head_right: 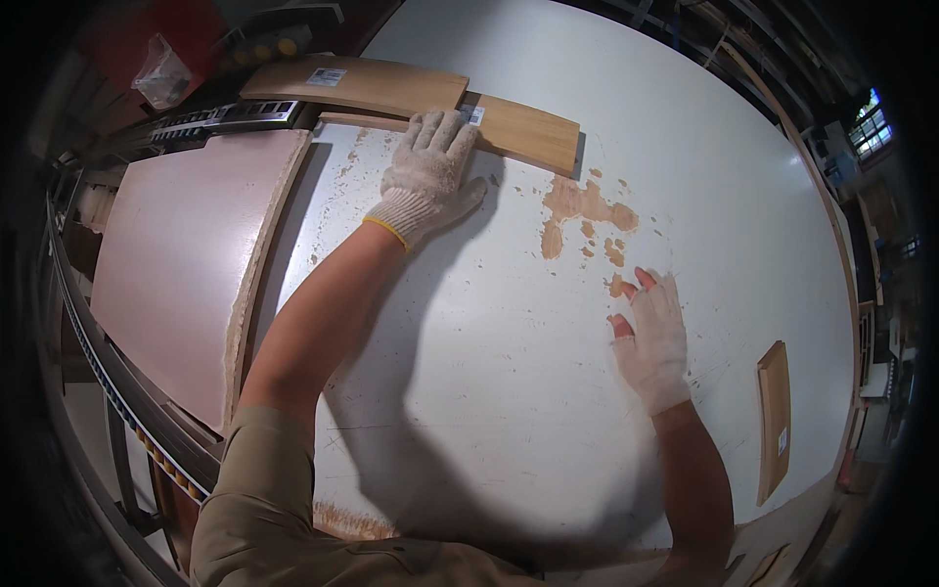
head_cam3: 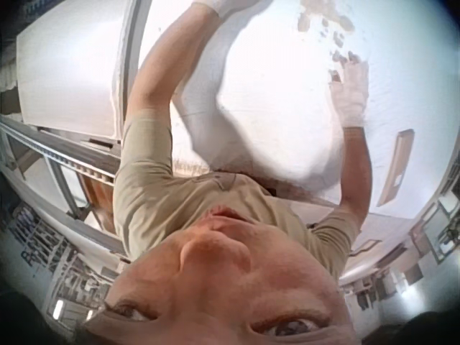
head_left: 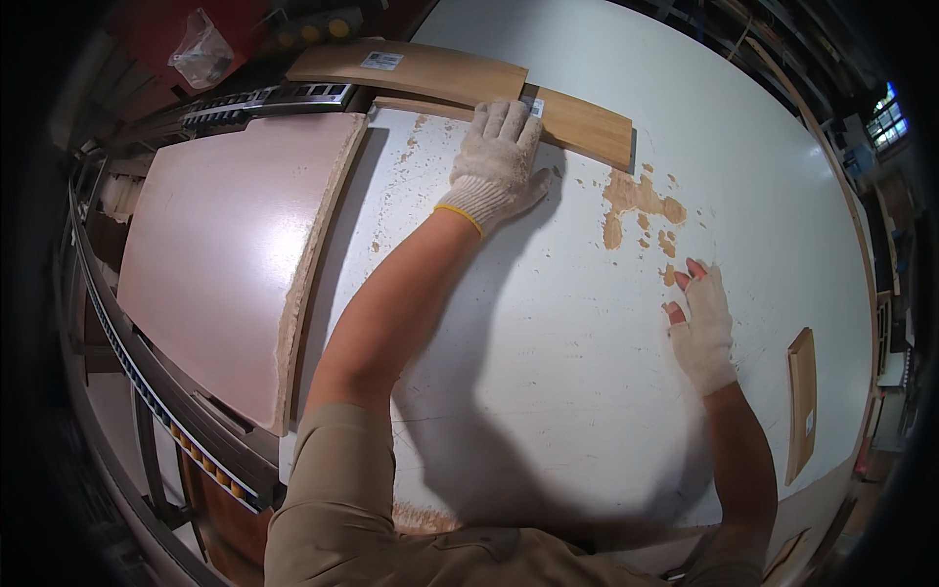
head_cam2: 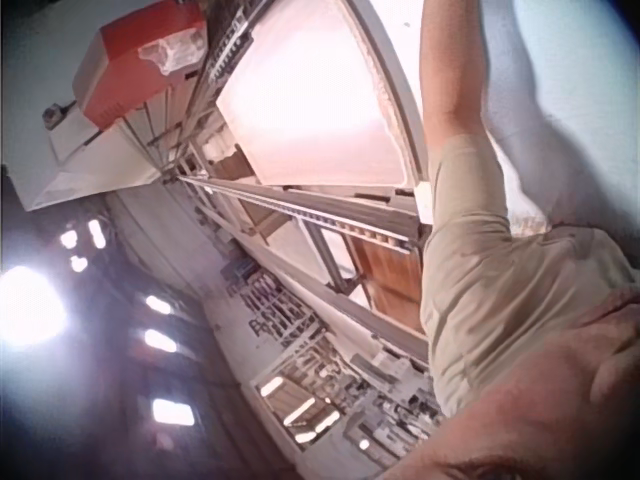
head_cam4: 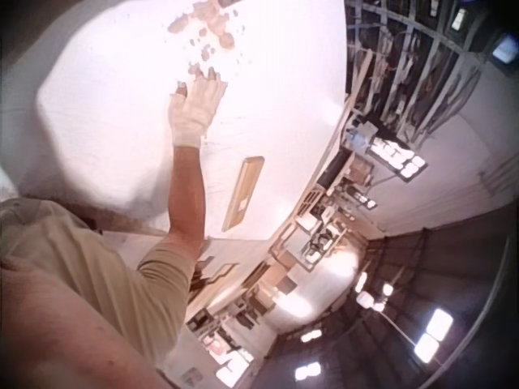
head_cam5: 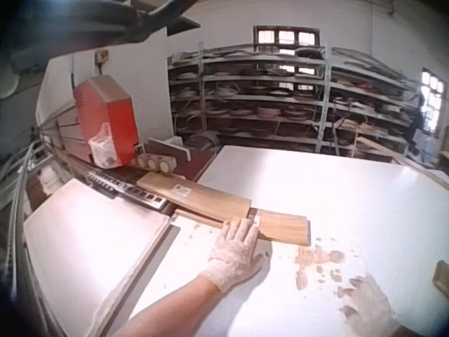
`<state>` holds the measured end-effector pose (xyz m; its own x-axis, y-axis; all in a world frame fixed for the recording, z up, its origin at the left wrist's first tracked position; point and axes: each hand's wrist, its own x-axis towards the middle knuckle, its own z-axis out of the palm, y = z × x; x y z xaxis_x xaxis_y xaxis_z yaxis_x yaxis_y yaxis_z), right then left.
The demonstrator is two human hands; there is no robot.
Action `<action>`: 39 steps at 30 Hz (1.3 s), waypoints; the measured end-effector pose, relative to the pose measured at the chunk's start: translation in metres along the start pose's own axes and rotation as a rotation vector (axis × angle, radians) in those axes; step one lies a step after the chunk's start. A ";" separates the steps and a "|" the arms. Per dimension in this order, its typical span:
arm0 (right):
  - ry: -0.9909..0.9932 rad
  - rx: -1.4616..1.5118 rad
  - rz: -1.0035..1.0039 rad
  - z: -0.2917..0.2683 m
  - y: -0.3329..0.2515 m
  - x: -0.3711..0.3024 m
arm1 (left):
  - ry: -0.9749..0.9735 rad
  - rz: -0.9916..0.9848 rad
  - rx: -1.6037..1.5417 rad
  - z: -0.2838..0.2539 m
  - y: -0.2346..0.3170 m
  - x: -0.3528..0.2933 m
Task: The person repeatedly picks up stacks of flat wooden panels from a table, carries them across the workshop floor, and places them onto a metal rack. The person also handles individual panels, inspecting edges and stacking them on the table before moving them.
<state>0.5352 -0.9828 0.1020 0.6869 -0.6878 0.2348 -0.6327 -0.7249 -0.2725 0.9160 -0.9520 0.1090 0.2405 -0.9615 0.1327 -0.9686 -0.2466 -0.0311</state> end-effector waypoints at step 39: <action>-0.077 -0.294 -0.376 -0.038 -0.144 -0.011 | 0.516 -0.939 -2.414 -0.023 0.127 -0.225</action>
<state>0.6052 -0.8718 0.1743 0.9049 -0.3789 0.1939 -0.4018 -0.9107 0.0957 0.7373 -0.7648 0.0978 0.6887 -0.6021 -0.4038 0.7050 0.4261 0.5670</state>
